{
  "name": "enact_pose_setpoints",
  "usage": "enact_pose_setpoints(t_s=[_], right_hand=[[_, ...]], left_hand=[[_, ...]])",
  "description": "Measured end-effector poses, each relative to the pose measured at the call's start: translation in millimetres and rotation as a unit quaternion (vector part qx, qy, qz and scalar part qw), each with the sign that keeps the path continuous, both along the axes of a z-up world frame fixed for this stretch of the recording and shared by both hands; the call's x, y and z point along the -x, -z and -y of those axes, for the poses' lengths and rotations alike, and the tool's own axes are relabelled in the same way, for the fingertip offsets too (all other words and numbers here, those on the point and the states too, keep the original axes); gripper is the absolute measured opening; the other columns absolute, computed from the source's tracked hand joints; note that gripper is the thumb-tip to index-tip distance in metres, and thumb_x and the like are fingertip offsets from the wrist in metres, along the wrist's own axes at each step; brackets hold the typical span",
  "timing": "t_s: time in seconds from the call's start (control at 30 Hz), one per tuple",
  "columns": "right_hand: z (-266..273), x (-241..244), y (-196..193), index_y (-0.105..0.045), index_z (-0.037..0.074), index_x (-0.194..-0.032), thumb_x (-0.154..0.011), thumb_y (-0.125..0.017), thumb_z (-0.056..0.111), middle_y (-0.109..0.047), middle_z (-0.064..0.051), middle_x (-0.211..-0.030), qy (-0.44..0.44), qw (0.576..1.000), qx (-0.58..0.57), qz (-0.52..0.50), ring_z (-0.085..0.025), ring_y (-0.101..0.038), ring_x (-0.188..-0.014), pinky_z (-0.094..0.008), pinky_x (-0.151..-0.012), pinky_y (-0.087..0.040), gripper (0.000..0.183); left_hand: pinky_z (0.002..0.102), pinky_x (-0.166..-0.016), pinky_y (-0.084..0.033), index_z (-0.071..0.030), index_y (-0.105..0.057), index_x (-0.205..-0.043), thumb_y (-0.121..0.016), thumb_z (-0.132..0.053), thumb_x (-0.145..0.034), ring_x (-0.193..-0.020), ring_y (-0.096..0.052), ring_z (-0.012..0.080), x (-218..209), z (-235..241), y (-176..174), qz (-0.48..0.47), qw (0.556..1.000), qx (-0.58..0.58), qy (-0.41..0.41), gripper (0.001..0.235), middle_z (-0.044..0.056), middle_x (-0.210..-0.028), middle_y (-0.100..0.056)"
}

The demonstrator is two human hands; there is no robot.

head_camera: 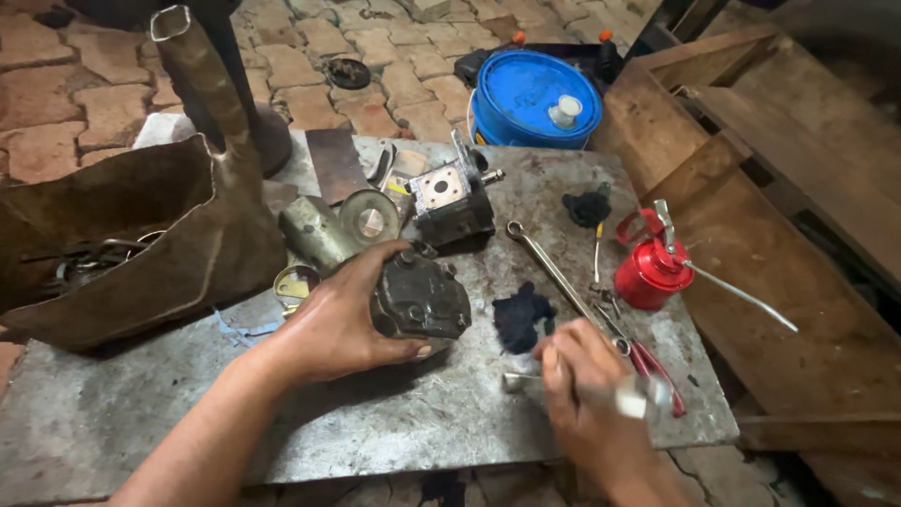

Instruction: The person manipulates a metal engine component on a workbench, using wrenches and a screwdriver to loosen and tighten bolts and a brush to clean internal surfaces.

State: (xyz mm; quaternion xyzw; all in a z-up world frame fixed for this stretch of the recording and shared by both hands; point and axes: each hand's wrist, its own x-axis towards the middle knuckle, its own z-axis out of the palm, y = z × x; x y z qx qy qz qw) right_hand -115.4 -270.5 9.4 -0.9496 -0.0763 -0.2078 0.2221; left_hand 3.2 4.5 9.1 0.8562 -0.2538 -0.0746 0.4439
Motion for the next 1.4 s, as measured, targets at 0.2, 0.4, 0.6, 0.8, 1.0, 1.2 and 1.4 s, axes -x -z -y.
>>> enact_pose_setpoints(t_s=[0.2,0.4,0.6,0.8,1.0,1.2,1.4], right_hand=[[-7,2,-30,-0.076,0.004,-0.093,-0.099,-0.051,0.029,-0.073,-0.012,-0.071,0.146,0.956,-0.182,-0.177,-0.026,-0.077,-0.062,-0.033,-0.061,-0.059,0.036],[-41,11,-33,-0.075,0.004,-0.109,-0.102,-0.060,0.022,-0.078,-0.009,-0.105,-0.196,0.974,0.049,0.104,-0.024,-0.078,-0.103,-0.037,-0.091,-0.063,0.024],[-68,13,-20,-0.077,0.012,-0.108,-0.093,-0.066,0.024,-0.074,-0.005,-0.101,-0.228,0.939,0.201,0.160,-0.021,-0.073,-0.098,-0.039,-0.087,-0.060,0.023],[-56,14,-25,-0.075,0.012,-0.112,-0.091,-0.068,0.024,-0.073,-0.007,-0.104,-0.174,0.940,0.239,0.172,-0.023,-0.070,-0.101,-0.040,-0.090,-0.056,0.025],[-68,5,-24,-0.073,0.009,-0.106,-0.093,-0.065,0.029,-0.072,-0.010,-0.099,-0.214,0.907,0.305,0.197,-0.027,-0.069,-0.098,-0.043,-0.089,-0.055,0.025],[-86,8,-34,-0.069,0.008,-0.086,-0.090,-0.066,0.028,-0.070,-0.012,-0.093,-0.217,0.895,0.337,0.195,-0.030,-0.067,-0.095,-0.044,-0.085,-0.054,0.020],[-91,9,-49,-0.066,0.009,-0.082,-0.081,-0.065,0.027,-0.066,-0.014,-0.092,-0.251,0.892,0.333,0.175,-0.030,-0.063,-0.093,-0.042,-0.081,-0.051,0.018]], left_hand=[[0.038,-0.105,-0.045,-0.013,-0.038,-0.148,-0.092,-0.037,-0.056,-0.127,-0.059,0.0319,1,0,0,-0.014,1.000,-0.007,-0.009,0.110,0.020,-0.134,-0.060],[0.040,-0.105,-0.045,-0.008,-0.038,-0.147,-0.095,-0.040,-0.058,-0.128,-0.058,0.0338,-1,-1,8,0.021,1.000,0.009,0.006,0.111,0.023,-0.136,-0.058],[0.040,-0.103,-0.047,-0.009,-0.039,-0.146,-0.094,-0.041,-0.052,-0.125,-0.060,0.0329,-2,-1,7,-0.003,1.000,0.009,-0.001,0.114,0.021,-0.133,-0.059],[0.041,-0.105,-0.046,-0.007,-0.037,-0.148,-0.094,-0.041,-0.058,-0.128,-0.057,0.0363,-2,-5,10,0.020,0.999,0.021,0.017,0.112,0.025,-0.137,-0.056],[0.041,-0.105,-0.046,-0.007,-0.037,-0.148,-0.094,-0.040,-0.058,-0.128,-0.058,0.0369,-1,-4,10,0.026,0.999,0.029,0.009,0.111,0.024,-0.136,-0.057],[0.042,-0.103,-0.047,-0.007,-0.039,-0.146,-0.094,-0.039,-0.057,-0.127,-0.058,0.0378,-3,-2,16,0.060,0.997,0.039,0.009,0.109,0.025,-0.137,-0.057],[0.042,-0.100,-0.048,-0.008,-0.039,-0.146,-0.092,-0.034,-0.057,-0.122,-0.061,0.0368,-1,-2,12,0.049,0.999,0.024,0.006,0.107,0.025,-0.131,-0.060]])
